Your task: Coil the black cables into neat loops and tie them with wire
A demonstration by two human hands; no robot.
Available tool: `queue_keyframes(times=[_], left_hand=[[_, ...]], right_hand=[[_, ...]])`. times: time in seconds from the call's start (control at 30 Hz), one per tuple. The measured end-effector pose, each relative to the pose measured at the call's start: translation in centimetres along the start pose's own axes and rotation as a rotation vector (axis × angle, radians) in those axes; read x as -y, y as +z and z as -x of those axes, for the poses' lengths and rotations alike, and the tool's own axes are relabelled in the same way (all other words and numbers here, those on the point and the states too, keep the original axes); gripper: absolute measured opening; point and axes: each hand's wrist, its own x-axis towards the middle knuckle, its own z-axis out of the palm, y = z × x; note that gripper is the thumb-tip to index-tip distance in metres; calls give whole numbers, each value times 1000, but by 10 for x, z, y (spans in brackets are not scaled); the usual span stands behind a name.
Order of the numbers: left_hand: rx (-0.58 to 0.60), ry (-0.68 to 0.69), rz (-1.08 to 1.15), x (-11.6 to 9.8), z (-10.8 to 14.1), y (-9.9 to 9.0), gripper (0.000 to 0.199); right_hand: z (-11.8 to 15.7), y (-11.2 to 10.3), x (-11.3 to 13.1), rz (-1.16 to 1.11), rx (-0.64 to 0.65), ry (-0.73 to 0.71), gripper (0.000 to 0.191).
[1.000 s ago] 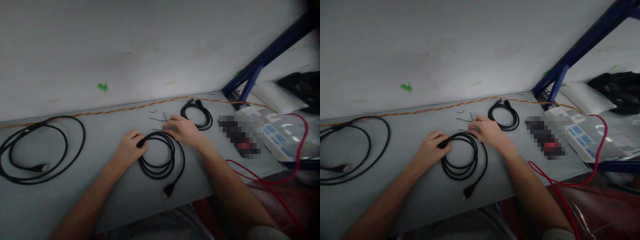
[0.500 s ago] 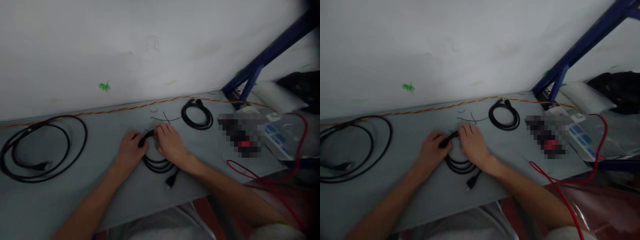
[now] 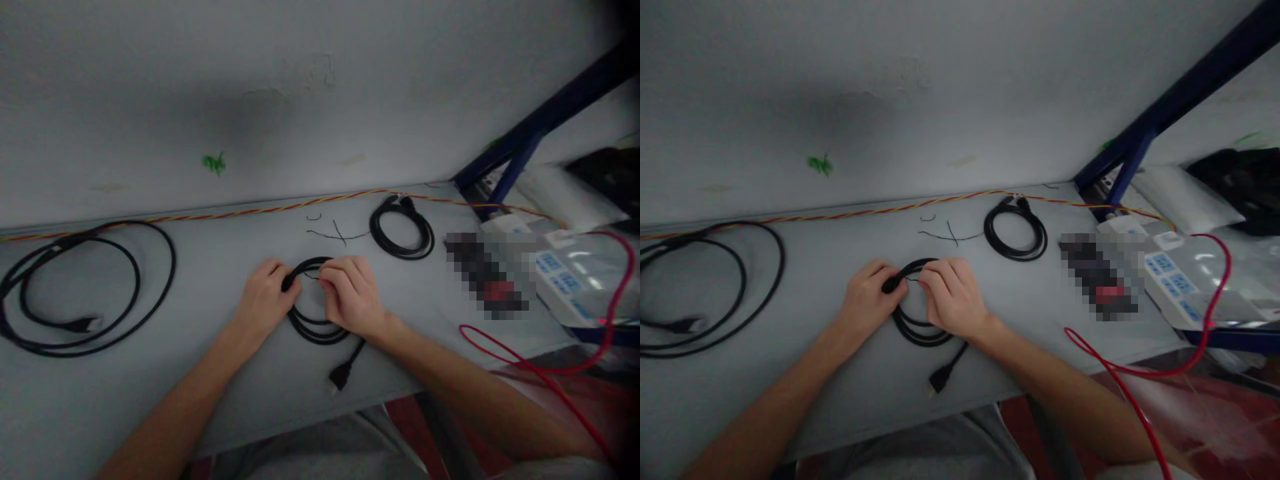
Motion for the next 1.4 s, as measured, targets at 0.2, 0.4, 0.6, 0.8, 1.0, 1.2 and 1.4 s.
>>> queue_keyframes(times=[0.2, 0.4, 0.6, 0.8, 1.0, 1.2, 1.4], left_hand=[[-74, 31, -3, 2, 0, -3, 7], [-110, 40, -6, -3, -1, -4, 7], [-54, 45, 54, 0, 0, 1, 9], [-58, 39, 116, 4, 2, 1, 28], [-21, 110, 104, 5, 1, 1, 21], [70, 142, 2, -1, 2, -2, 26], [55, 111, -71, -6, 6, 0, 26]], right_hand=[[4, -13, 22, -71, 152, 210, 18], [2, -9, 26, 6, 311, 293, 20], [-7, 11, 20, 5, 293, 266, 22], [0, 12, 16, -20, 260, 243, 24], [-1, 2, 13, -5, 193, 238, 23], [-3, -4, 4, 115, 259, 287, 37], [0, 0, 5, 144, 236, 341, 32]])
